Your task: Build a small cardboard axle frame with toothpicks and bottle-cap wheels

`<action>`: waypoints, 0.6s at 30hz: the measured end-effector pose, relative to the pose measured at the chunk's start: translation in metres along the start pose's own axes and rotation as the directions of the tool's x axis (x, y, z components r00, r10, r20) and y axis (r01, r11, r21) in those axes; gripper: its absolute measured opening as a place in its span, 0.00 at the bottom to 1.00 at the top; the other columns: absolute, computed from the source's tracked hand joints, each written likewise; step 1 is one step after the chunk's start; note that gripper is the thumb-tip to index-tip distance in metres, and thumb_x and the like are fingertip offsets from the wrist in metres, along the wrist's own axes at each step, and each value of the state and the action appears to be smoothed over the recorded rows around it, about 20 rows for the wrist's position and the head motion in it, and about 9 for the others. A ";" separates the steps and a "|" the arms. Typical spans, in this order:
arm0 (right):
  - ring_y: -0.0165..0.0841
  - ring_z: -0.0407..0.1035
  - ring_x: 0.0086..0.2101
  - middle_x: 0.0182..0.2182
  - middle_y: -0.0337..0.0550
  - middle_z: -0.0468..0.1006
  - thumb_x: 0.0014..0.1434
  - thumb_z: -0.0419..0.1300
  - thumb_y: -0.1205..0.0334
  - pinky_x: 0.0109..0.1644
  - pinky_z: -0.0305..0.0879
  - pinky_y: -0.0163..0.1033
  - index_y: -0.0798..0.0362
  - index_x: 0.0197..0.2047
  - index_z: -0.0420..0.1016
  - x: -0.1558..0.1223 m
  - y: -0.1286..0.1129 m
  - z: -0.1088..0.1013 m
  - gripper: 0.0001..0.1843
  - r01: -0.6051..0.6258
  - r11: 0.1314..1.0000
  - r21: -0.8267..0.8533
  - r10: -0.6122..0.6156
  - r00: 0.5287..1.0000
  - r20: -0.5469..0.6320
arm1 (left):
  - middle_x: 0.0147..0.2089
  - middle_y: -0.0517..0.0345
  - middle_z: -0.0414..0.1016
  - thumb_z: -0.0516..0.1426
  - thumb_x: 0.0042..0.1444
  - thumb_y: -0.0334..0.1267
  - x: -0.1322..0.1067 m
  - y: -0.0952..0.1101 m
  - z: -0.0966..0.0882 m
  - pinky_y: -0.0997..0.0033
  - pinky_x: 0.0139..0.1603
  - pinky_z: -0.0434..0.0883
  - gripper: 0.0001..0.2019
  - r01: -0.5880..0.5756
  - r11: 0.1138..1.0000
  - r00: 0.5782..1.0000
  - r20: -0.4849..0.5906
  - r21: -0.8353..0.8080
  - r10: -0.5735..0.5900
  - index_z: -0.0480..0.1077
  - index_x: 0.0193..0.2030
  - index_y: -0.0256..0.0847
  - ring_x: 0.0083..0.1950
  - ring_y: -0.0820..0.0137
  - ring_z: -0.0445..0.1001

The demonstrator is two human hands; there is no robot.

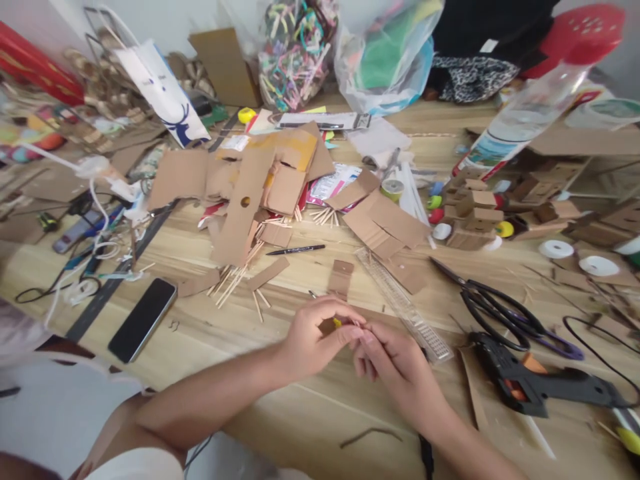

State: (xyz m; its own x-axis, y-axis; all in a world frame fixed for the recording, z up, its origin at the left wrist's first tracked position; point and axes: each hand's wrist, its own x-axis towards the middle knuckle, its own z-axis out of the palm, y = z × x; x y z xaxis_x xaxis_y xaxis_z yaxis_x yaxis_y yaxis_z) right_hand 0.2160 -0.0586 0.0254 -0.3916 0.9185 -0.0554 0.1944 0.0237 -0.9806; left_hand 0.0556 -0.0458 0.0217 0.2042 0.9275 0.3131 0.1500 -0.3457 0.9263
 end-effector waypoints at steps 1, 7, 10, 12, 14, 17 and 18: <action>0.30 0.60 0.18 0.16 0.35 0.69 0.69 0.47 0.38 0.24 0.60 0.37 0.48 0.27 0.67 0.000 0.000 0.001 0.28 0.003 1.000 -0.017 -0.003 1.000 -0.001 | 0.27 0.54 0.80 0.59 0.64 0.48 0.000 0.000 0.002 0.67 0.37 0.75 0.14 0.048 0.997 0.998 -0.024 -0.064 -0.050 0.79 0.33 0.42 0.31 0.67 0.78; 0.30 0.60 0.18 0.15 0.34 0.67 0.70 0.48 0.44 0.25 0.61 0.36 0.48 0.26 0.67 -0.001 -0.002 0.002 0.24 0.025 0.995 -0.098 -0.021 0.999 0.044 | 0.27 0.53 0.79 0.64 0.53 0.62 0.003 -0.003 0.001 0.69 0.31 0.73 0.24 0.274 0.907 0.942 -0.101 -0.321 -0.320 0.78 0.26 0.40 0.29 0.69 0.75; 0.30 0.63 0.18 0.16 0.34 0.68 0.70 0.48 0.50 0.25 0.61 0.35 0.48 0.26 0.65 -0.002 -0.003 0.004 0.21 0.052 0.989 -0.142 -0.051 0.999 0.010 | 0.27 0.55 0.77 0.66 0.48 0.63 0.003 -0.002 0.001 0.70 0.29 0.71 0.25 0.347 0.839 0.913 -0.054 -0.420 -0.404 0.78 0.26 0.39 0.26 0.72 0.72; 0.31 0.63 0.18 0.16 0.34 0.67 0.69 0.48 0.54 0.25 0.60 0.35 0.47 0.26 0.63 -0.002 -0.003 0.005 0.19 0.082 0.982 -0.168 -0.086 0.996 -0.014 | 0.27 0.56 0.76 0.67 0.47 0.63 0.002 -0.001 0.004 0.72 0.28 0.70 0.25 0.377 0.801 0.907 0.010 -0.464 -0.421 0.78 0.27 0.39 0.25 0.74 0.69; 0.30 0.62 0.18 0.16 0.34 0.66 0.69 0.47 0.56 0.25 0.58 0.35 0.46 0.26 0.60 -0.003 -0.003 0.006 0.18 0.113 0.973 -0.201 -0.122 0.992 -0.037 | 0.28 0.57 0.76 0.67 0.47 0.62 0.000 0.000 0.006 0.72 0.27 0.68 0.24 0.386 0.795 0.909 0.049 -0.468 -0.413 0.78 0.27 0.39 0.24 0.75 0.67; 0.30 0.61 0.18 0.17 0.34 0.65 0.69 0.47 0.58 0.25 0.56 0.36 0.46 0.26 0.58 -0.004 -0.002 0.006 0.18 0.130 0.957 -0.260 -0.149 0.987 -0.054 | 0.29 0.56 0.76 0.66 0.49 0.62 -0.002 -0.001 0.008 0.72 0.28 0.67 0.24 0.377 0.818 0.916 0.046 -0.434 -0.398 0.77 0.26 0.39 0.25 0.74 0.68; 0.30 0.60 0.18 0.17 0.34 0.65 0.69 0.48 0.59 0.25 0.56 0.36 0.46 0.26 0.58 -0.004 -0.002 0.006 0.17 0.133 0.951 -0.277 -0.154 0.986 -0.056 | 0.29 0.55 0.76 0.66 0.50 0.62 -0.002 -0.002 0.008 0.71 0.28 0.68 0.25 0.379 0.821 0.915 0.042 -0.427 -0.401 0.76 0.25 0.39 0.26 0.73 0.69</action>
State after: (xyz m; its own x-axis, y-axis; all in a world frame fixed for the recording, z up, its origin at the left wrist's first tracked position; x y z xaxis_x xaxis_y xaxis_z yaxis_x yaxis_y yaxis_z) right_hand 0.2119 -0.0649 0.0265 -0.3664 0.9243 0.1073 0.3823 0.2546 -0.8883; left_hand 0.0622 -0.0483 0.0174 0.1677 0.9814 -0.0936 -0.2121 0.1286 0.9687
